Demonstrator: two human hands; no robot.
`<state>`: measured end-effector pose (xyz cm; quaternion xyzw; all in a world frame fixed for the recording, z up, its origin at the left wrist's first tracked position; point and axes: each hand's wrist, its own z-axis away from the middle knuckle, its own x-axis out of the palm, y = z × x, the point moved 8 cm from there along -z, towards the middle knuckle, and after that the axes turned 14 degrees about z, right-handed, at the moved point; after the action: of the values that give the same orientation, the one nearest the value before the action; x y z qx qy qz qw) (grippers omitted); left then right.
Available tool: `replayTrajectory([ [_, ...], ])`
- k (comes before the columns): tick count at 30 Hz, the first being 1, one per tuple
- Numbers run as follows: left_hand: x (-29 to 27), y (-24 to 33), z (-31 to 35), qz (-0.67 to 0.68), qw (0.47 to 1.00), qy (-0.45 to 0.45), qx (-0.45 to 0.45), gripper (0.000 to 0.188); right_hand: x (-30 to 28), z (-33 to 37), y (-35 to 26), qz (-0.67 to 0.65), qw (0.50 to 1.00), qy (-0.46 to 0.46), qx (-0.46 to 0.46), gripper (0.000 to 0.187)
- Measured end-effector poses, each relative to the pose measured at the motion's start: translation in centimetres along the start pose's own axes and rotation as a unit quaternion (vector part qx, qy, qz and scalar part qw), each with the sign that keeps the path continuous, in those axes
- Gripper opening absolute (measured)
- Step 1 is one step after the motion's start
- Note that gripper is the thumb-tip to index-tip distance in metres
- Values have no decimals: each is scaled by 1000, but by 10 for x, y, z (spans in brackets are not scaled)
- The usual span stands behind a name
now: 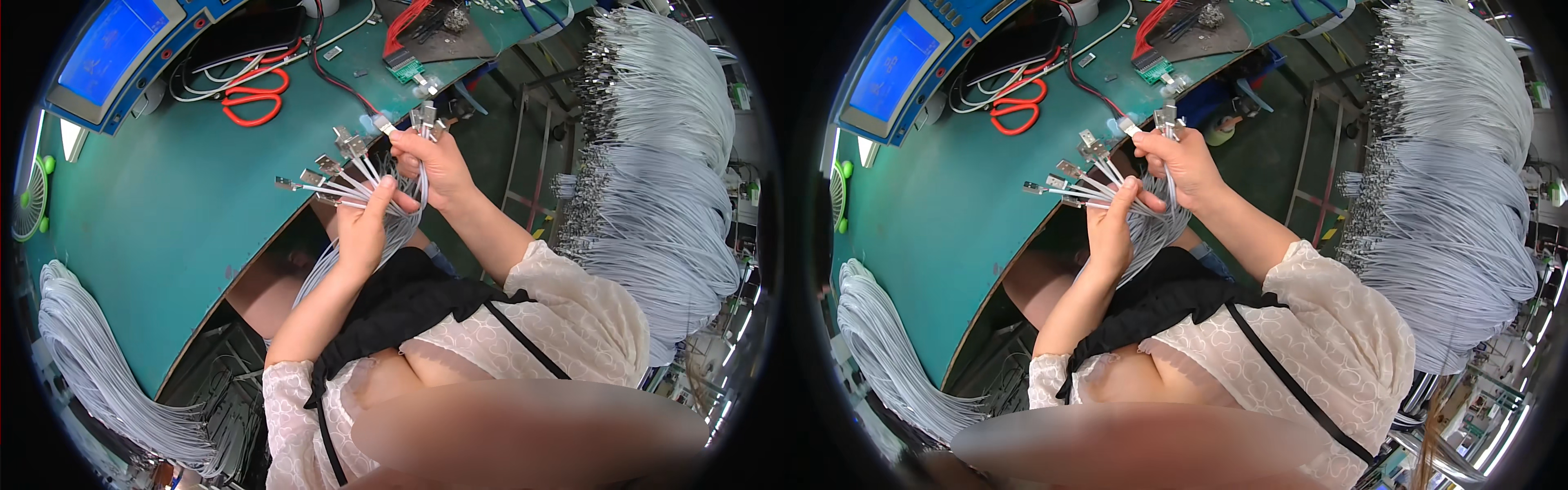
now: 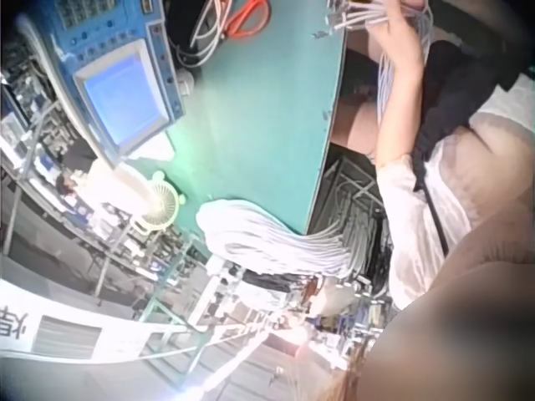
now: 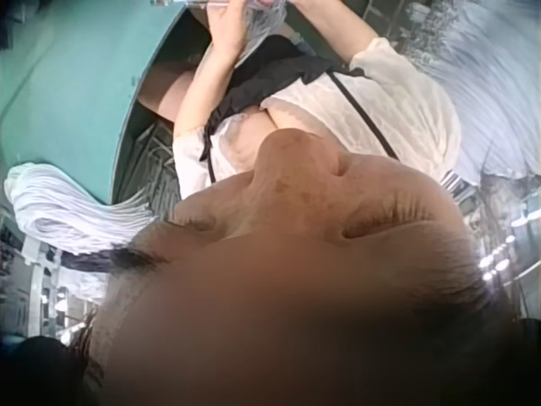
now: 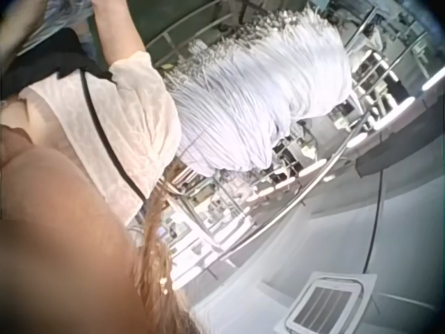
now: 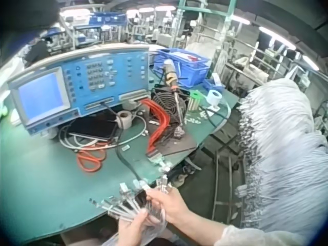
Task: The person organizes large bundles of wire harnesses and electronic connectors by hand at an assembly station.
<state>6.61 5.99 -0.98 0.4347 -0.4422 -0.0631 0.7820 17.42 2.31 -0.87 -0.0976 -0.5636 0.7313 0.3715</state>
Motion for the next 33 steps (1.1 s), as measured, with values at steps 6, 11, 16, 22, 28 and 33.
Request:
replayTrajectory([
  [6, 8, -7, -5, -14, 999, -38, -28, 29, 12, 4, -8, 100, 993, -61, 1, 15],
  [11, 8, 15, 6, -243, 959, -43, 137, 26, 13, 9, -13, 105, 994, -1, -41, 13],
  [16, 12, 21, 7, -191, 964, -48, 180, 26, -2, 3, -8, 78, 997, -12, -18, 14],
  [22, 12, 13, 3, -228, 964, -89, 108, 24, 0, -4, -4, 42, 999, 15, -25, 18],
  [28, 11, 7, 1, -180, 975, -76, 104, 23, 15, 1, -9, 109, 993, -22, -25, 11],
  [33, 8, 7, 2, -102, 992, -40, 62, 24, 4, 11, -6, 81, 997, -5, -8, 11],
])
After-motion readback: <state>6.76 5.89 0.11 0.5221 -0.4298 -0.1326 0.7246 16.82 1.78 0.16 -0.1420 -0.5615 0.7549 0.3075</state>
